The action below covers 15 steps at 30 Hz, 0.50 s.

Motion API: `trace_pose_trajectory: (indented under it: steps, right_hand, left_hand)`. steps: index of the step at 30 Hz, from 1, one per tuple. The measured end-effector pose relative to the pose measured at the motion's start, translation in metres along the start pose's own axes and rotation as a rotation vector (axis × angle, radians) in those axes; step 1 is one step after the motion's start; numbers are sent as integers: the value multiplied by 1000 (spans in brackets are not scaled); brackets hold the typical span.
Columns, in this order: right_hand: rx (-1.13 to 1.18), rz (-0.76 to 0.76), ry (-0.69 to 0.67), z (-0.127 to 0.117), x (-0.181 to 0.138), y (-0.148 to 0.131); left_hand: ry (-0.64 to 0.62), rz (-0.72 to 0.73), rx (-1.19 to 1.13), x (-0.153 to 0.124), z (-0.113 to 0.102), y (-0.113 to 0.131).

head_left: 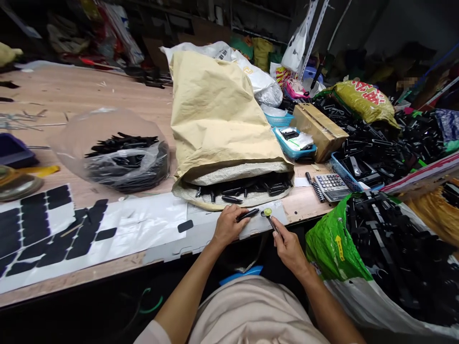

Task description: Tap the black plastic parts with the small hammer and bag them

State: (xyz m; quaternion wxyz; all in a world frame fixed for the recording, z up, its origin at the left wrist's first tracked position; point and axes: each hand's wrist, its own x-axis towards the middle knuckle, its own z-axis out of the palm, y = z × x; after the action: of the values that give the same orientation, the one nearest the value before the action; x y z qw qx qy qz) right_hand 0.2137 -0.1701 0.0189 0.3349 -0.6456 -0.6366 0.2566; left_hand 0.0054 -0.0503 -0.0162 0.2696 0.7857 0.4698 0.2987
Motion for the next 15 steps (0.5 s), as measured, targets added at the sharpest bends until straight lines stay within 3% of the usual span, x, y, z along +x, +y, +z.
trace_pose_trajectory:
  steps: [7, 15]
  right_hand:
    - [-33, -84, -50, 7, 11, -24]
    - [-88, -94, -124, 15, 16, -29]
  left_hand:
    - [18, -27, -28, 1, 0, 2]
    - [26, -37, -45, 2, -1, 5]
